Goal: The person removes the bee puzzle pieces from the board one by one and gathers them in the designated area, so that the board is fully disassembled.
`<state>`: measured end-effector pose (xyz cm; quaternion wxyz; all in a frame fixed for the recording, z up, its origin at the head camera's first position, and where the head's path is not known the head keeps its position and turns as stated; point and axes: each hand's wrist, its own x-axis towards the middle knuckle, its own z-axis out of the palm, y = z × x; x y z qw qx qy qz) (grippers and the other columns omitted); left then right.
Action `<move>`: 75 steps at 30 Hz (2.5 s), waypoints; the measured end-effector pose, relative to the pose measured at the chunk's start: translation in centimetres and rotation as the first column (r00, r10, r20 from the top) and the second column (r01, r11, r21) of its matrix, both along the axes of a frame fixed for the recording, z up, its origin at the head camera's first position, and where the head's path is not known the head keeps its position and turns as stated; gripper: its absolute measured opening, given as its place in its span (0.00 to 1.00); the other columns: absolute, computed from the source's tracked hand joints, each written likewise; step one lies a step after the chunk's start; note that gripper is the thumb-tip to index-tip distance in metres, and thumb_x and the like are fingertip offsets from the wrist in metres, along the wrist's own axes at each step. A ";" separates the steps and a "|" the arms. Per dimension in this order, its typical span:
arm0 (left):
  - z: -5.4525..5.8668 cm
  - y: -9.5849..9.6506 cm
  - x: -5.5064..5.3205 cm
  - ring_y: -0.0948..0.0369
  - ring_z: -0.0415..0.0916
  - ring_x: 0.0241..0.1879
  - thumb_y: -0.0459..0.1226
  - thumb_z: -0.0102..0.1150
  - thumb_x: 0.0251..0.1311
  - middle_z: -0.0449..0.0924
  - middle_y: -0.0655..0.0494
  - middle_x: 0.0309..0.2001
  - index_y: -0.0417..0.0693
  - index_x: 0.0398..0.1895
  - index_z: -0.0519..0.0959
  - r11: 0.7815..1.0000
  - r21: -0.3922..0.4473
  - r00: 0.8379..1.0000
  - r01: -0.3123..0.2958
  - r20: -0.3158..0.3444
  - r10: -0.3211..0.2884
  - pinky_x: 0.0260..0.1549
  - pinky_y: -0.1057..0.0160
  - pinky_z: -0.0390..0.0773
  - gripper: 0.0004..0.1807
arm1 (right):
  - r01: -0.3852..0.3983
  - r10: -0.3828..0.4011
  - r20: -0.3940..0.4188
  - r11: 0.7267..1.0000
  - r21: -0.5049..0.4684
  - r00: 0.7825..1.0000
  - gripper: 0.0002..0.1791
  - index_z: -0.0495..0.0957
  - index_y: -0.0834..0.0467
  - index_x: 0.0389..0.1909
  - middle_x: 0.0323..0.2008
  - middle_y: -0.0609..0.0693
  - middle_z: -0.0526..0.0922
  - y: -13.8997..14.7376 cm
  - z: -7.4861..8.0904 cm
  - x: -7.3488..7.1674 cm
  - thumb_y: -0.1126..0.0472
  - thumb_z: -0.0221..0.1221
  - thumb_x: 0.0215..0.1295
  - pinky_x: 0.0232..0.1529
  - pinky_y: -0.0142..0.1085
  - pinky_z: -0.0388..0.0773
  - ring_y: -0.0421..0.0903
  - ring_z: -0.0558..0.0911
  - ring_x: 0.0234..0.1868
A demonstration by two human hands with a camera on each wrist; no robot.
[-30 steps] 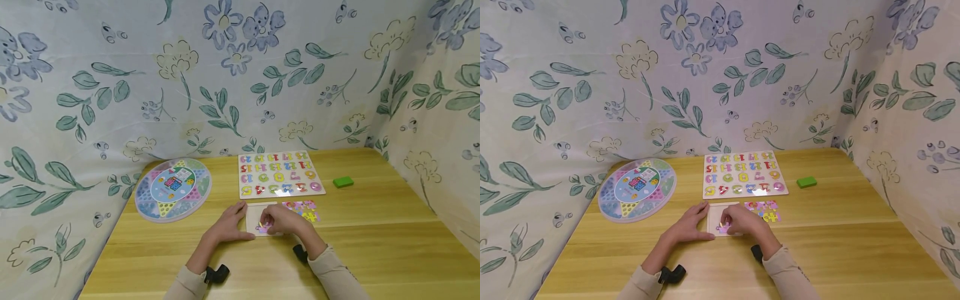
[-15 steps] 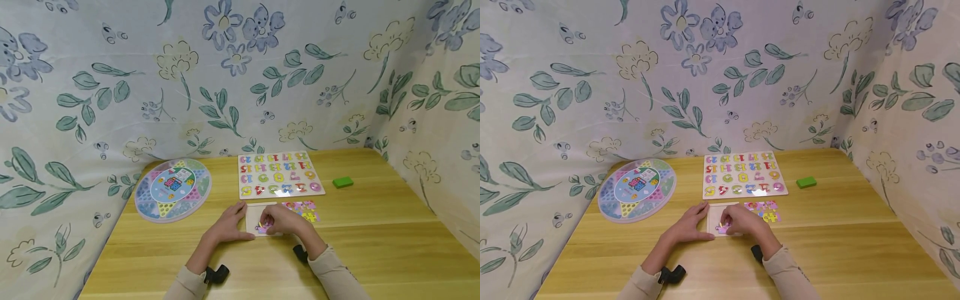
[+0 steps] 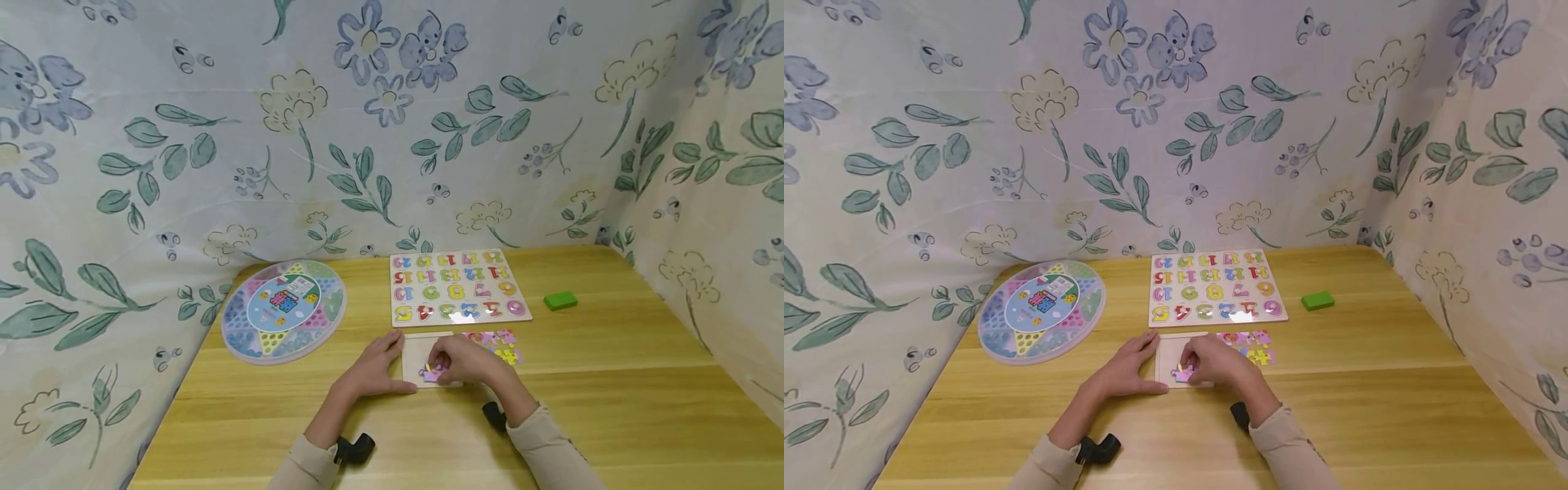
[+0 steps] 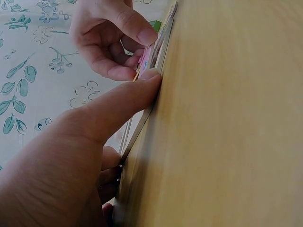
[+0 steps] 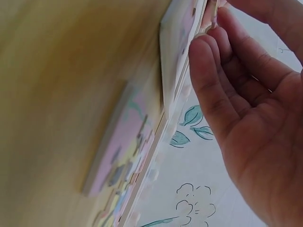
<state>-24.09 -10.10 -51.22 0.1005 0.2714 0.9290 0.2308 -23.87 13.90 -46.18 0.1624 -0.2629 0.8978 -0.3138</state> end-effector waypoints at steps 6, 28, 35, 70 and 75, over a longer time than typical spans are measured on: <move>0.0 0.1 0.0 0.52 0.43 0.78 0.67 0.63 0.49 0.44 0.52 0.79 0.46 0.77 0.50 1.000 -0.006 1.000 -0.002 0.000 0.002 0.75 0.49 0.50 0.60 | 0.024 -0.024 0.007 1.000 0.001 1.000 0.11 0.82 0.58 0.34 0.29 0.48 0.79 0.7 0.3 0.3 0.69 0.71 0.49 0.31 0.30 0.73 0.40 0.74 0.30; 0.3 0.2 0.1 0.51 0.43 0.78 0.65 0.64 0.49 0.44 0.50 0.79 0.44 0.77 0.50 1.000 -0.004 1.000 0.007 0.005 -0.007 0.74 0.46 0.51 0.60 | 0.024 -0.024 -0.042 1.000 -0.005 0.999 0.12 0.81 0.58 0.32 0.28 0.47 0.78 5.1 0.0 0.4 0.71 0.70 0.47 0.31 0.28 0.73 0.40 0.74 0.30; 0.3 0.1 0.1 0.51 0.43 0.78 0.65 0.64 0.49 0.45 0.51 0.79 0.44 0.77 0.50 1.000 -0.003 1.000 0.012 0.010 -0.012 0.75 0.47 0.50 0.59 | 0.035 -0.035 -0.051 0.999 -0.001 0.998 0.12 0.80 0.57 0.33 0.29 0.47 0.78 6.3 -0.1 0.6 0.71 0.70 0.47 0.31 0.28 0.74 0.40 0.74 0.31; 0.2 0.1 0.1 0.52 0.41 0.78 0.66 0.63 0.49 0.43 0.53 0.79 0.46 0.77 0.49 1.000 0.007 0.999 0.000 0.033 0.000 0.75 0.47 0.48 0.60 | 0.086 -0.086 0.073 0.996 0.009 0.994 0.13 0.79 0.60 0.33 0.29 0.50 0.78 11.3 0.5 0.8 0.73 0.69 0.47 0.30 0.29 0.73 0.44 0.74 0.32; 0.1 0.0 0.1 0.52 0.41 0.78 0.66 0.63 0.49 0.43 0.53 0.79 0.46 0.77 0.49 1.000 0.012 0.999 -0.002 0.034 0.002 0.75 0.47 0.48 0.60 | 0.095 -0.097 0.085 0.995 0.021 0.992 0.13 0.80 0.59 0.32 0.29 0.50 0.78 11.3 0.3 0.9 0.73 0.69 0.46 0.30 0.29 0.73 0.44 0.74 0.32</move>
